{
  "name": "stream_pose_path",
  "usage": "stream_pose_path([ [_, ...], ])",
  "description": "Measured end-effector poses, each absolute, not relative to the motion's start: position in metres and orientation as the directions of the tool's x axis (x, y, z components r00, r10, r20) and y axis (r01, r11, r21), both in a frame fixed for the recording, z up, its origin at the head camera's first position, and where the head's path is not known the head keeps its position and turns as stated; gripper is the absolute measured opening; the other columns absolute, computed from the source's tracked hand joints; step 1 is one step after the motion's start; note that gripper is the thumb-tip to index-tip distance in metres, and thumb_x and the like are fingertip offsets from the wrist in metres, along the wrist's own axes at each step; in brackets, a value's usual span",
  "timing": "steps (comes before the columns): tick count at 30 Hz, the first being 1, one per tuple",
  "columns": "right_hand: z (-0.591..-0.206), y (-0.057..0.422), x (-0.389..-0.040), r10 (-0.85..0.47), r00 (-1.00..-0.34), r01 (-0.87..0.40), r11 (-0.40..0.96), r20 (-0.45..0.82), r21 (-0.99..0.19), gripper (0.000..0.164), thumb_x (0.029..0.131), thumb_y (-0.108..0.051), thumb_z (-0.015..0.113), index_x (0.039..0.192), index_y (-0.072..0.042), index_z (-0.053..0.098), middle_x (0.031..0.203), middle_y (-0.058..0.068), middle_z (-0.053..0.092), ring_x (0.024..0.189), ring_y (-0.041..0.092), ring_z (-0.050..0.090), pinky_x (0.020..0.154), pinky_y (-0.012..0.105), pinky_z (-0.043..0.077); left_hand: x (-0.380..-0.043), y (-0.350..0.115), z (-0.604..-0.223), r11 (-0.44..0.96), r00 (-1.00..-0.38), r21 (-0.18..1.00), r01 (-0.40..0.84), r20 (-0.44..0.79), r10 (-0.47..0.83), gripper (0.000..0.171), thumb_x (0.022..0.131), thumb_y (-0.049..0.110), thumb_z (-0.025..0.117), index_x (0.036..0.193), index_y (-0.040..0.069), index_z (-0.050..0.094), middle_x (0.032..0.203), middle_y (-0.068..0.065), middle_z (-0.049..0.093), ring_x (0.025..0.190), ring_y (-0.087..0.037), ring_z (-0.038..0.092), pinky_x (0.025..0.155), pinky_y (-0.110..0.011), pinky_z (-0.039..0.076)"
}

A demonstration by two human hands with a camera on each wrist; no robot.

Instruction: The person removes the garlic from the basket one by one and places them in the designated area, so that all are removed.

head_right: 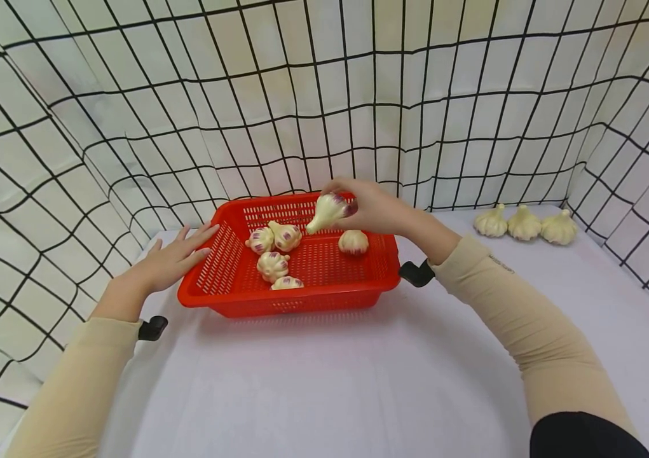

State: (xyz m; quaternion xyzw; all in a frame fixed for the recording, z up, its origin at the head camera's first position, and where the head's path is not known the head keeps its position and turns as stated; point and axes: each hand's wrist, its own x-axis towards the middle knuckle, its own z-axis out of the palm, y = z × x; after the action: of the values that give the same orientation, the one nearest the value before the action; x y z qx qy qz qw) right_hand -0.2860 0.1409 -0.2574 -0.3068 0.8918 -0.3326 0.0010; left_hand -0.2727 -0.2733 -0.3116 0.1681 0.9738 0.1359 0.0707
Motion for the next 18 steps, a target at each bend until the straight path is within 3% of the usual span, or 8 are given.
stream_pose_path([
  [10,-0.263,0.156,-0.279,-0.526,-0.812,-0.546,0.532,0.252,-0.648,0.053,0.088,-0.006,0.081,0.135,-0.005,0.058,0.131,0.011,0.060,0.110,0.029,0.064,0.092,0.044,0.058,-0.273,-0.274,-0.311,0.908,-0.934,0.280,0.312,-0.087,0.348,0.065,0.110,0.047,0.034,0.166,0.023,0.014,0.172,-0.011,0.006,0.154,-0.045,-0.006,0.112,-0.075,-0.012],
  [18,-0.270,0.173,-0.274,-0.466,-0.855,-0.473,0.522,0.227,-0.710,0.054,0.090,-0.010,0.079,0.138,-0.008,0.055,0.138,0.012,0.054,0.110,0.037,0.067,0.089,0.044,0.059,-0.274,-0.275,-0.313,0.903,-0.931,0.291,0.317,-0.085,0.354,0.065,0.110,0.047,0.035,0.166,0.024,0.014,0.172,-0.010,0.006,0.154,-0.045,-0.007,0.112,-0.075,-0.012],
])
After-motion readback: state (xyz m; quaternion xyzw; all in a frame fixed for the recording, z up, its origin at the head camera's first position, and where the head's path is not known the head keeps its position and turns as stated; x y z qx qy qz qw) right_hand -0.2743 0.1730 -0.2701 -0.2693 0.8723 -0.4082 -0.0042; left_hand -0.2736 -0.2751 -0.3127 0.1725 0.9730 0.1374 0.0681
